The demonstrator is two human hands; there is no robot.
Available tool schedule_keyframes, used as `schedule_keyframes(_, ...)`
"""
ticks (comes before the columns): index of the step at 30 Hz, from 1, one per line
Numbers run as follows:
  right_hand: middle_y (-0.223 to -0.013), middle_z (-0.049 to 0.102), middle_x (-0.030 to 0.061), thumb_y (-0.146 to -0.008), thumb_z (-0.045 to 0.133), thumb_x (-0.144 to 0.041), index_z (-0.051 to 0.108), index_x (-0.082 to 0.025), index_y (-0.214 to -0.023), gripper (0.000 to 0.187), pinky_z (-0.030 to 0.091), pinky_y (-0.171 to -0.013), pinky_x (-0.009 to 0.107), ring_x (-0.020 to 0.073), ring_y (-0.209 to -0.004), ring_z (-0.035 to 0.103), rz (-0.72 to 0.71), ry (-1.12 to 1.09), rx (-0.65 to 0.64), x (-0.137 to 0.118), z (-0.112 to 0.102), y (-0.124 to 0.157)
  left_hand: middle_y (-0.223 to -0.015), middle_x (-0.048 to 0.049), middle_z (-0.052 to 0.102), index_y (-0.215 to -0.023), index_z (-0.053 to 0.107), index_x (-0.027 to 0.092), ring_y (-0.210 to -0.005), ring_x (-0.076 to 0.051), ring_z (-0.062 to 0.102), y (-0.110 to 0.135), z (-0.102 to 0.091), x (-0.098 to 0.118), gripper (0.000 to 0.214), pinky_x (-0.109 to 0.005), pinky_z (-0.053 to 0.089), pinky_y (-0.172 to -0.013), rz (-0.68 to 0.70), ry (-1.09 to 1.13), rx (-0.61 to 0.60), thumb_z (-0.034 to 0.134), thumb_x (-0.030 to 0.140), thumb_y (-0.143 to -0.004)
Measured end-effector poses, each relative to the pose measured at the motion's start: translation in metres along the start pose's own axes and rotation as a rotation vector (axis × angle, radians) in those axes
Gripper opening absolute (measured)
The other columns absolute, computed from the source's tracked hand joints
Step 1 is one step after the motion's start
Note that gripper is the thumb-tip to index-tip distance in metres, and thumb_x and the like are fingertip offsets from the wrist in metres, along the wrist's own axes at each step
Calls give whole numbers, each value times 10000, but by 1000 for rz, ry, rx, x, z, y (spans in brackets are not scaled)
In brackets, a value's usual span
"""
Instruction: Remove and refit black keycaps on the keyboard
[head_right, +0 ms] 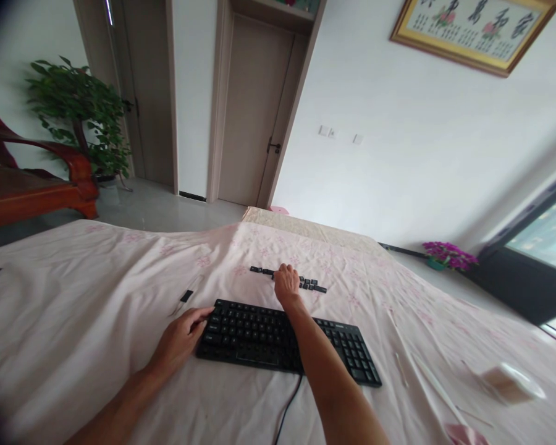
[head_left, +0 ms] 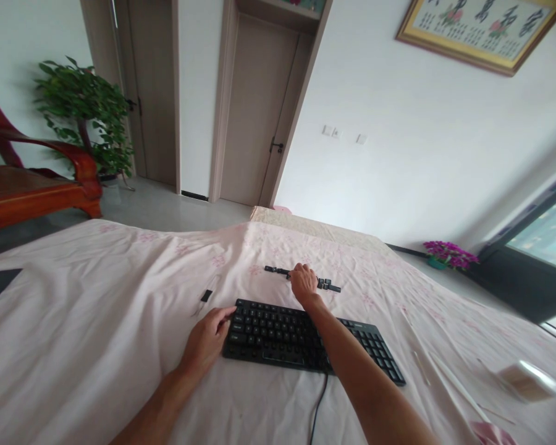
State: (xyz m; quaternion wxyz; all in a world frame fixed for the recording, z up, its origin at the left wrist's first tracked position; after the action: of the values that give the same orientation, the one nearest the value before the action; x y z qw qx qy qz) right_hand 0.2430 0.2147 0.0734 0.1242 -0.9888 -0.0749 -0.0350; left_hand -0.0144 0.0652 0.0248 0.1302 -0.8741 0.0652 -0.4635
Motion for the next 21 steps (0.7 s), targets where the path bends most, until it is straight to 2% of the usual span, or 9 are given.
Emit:
schedule_keyframes(6,-1048,627,74,-896,520,-241,682,-220,-961,175,321,-873,303,202,-1048,495,-10,-26,-42,-2,-1,2,-1134,-30,666,-1150,631,230,-1010,-152,624,0,-1,2,391,-292,469,-925,4,-9,2,429,152,-825)
schedule_keyframes(13,-950,701,15,-854,569,-319,704,-288,-948,167,370,-709,254,180,-887,610,26,-100,-202,-7,8,8,-1108,-37,671,-1137,630,214,-1007,-155,622,1,-3,4,379,-298,470,-925,12,-17,6,427,145,-824)
schedule_keyframes(21,-1034,693,58,-868,553,-347,713,-263,-1005,227,412,-727,262,209,-943,628,28,-70,-255,-18,10,9,-1104,-25,677,-1123,632,222,-995,-151,628,0,-4,7,373,-290,480,-917,6,-20,3,433,140,-819)
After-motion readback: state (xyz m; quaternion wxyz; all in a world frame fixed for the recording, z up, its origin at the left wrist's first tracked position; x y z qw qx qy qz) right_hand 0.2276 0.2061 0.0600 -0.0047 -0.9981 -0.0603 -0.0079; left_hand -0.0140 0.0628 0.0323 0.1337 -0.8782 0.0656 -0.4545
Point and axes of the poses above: each hand's wrist, its own y-axis away from the middle knuckle, its own z-axis out of the palm, x = y × z, the point moved 6 cm from there along -y, towards the middle knuckle
